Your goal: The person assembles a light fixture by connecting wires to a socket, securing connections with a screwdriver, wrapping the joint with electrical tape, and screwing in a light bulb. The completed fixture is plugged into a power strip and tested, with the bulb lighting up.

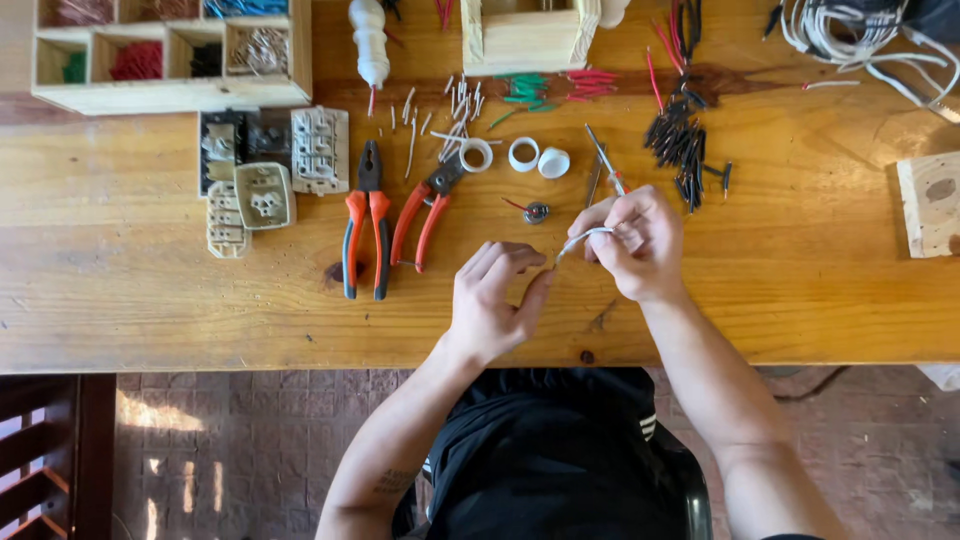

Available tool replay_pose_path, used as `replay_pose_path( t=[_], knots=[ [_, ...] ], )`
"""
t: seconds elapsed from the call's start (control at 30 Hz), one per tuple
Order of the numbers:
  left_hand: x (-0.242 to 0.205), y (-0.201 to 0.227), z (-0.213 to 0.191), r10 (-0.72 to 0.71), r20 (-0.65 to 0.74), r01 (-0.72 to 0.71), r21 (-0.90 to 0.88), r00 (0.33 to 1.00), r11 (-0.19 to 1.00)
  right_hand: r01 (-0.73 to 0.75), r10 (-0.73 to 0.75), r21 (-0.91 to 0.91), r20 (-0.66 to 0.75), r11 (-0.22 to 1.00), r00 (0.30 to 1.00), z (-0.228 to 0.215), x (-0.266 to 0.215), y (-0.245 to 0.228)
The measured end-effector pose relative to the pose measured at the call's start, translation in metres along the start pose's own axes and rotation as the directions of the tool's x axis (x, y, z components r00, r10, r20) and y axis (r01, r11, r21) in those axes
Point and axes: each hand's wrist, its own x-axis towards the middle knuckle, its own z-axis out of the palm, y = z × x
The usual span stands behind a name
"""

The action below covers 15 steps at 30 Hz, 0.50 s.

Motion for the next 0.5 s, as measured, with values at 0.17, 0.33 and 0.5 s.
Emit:
replay_pose_path(
  t=[0.17,0.33,0.5],
  knots=[
    [-0.012,0.006,0.0,-0.051,0.013,0.052,-0.043,0.999,0.998,0.004,-0.003,-0.048,0.011,0.999,1.0,0.008,-0.011,-0.007],
    [-0.018,0.006,0.005,-0.085,-0.012,0.085,0.02,0.996,0.996,-0.015,0.017,-0.049,0.032,0.999,0.999,0.011,-0.017,-0.006],
    [-0.022,0.004,0.0,-0.09,-0.075,0.095,0.075,0.993,0.993,-0.021,0.027,-0.066,0.088,0.998,0.996,0.017,-0.013,-0.014]
  ],
)
